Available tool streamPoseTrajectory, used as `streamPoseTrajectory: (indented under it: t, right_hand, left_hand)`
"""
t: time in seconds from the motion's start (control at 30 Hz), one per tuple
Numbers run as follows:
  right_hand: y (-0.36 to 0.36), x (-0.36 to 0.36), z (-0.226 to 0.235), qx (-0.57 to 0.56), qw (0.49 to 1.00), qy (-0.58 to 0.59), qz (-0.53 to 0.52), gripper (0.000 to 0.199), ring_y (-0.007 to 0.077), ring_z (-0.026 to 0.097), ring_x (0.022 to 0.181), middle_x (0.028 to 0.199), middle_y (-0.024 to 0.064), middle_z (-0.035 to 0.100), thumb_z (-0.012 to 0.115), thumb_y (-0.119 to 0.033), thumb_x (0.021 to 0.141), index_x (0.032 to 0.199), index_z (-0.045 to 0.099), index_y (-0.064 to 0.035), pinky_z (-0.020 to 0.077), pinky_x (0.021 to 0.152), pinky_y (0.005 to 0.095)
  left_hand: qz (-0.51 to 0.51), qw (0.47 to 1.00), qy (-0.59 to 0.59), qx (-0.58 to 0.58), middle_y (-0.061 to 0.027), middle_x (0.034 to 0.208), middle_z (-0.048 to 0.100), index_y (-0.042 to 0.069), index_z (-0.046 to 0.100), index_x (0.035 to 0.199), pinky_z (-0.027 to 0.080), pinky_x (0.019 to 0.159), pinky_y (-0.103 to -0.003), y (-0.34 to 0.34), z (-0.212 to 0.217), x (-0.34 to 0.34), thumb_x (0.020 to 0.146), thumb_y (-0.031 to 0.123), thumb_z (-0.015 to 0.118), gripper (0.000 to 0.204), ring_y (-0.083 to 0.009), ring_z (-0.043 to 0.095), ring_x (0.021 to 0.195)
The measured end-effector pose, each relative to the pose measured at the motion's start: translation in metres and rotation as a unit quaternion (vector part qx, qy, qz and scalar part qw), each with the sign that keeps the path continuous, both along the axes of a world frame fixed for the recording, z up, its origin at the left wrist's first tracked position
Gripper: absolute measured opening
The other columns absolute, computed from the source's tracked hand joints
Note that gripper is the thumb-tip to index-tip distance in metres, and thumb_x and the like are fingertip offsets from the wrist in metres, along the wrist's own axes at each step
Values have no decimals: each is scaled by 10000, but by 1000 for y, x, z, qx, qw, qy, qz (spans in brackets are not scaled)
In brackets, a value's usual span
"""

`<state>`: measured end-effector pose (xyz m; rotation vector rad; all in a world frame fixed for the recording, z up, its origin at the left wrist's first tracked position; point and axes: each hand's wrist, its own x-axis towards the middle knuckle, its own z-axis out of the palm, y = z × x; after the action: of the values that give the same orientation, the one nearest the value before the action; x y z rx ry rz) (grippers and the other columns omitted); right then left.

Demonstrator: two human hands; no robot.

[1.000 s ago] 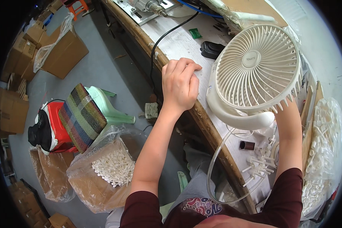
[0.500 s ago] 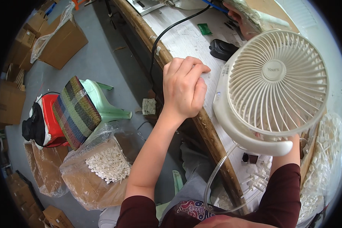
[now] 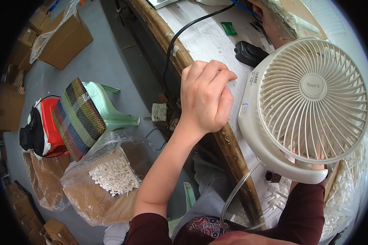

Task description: Assembling small white plastic components using a pneumatic assembly machine on a workbench.

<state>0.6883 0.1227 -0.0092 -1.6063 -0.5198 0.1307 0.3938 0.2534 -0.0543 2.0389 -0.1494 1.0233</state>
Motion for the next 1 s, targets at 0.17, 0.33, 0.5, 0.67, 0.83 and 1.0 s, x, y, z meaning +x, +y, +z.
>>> streamPoseTrajectory:
  t: [0.17,0.33,0.5,0.67,0.83,1.0]
  right_hand:
    - [3,7,-3,0,1000,-13,1,291,182,648,1049,1120,109,705,658,-163,942,1174,672,12,483,953,313]
    - [8,11,-6,-1,1000,-19,4,293,181,646,1058,1125,107,705,658,-166,943,1177,672,9,478,961,312]
    - [11,14,-5,0,1000,-29,3,295,180,643,1066,1129,106,704,658,-170,943,1179,672,7,473,969,312]
    - [13,12,-5,-2,999,-32,6,297,180,641,1074,1133,104,704,659,-173,944,1182,673,4,468,978,311]
    - [8,8,-5,-5,1000,-30,4,299,179,639,1082,1137,103,704,659,-176,944,1184,673,1,463,986,310]
    - [12,8,-5,-4,1000,-29,3,301,179,636,1090,1142,101,703,659,-180,945,1187,673,-1,458,994,310]
  left_hand:
    - [-3,1000,-2,-8,-59,984,671,75,725,913,357,846,-368,0,-1,0,749,177,518,283,-244,529,901]
    - [-4,1000,3,-7,-60,980,669,75,724,915,357,851,-370,-1,0,0,749,176,517,284,-245,531,902]
    - [-3,1000,-1,-9,-58,975,666,76,723,915,357,853,-372,-1,0,0,750,173,515,282,-245,530,902]
    - [-3,1000,1,-10,-57,976,667,77,724,915,357,859,-371,0,1,-1,755,172,518,278,-247,531,903]
    - [-3,1000,0,-10,-59,975,666,77,725,914,359,865,-373,-2,1,-1,767,172,531,261,-249,535,912]
    - [0,1000,-2,-11,-56,965,664,77,726,912,360,863,-376,-1,0,-1,773,167,539,250,-249,538,906]
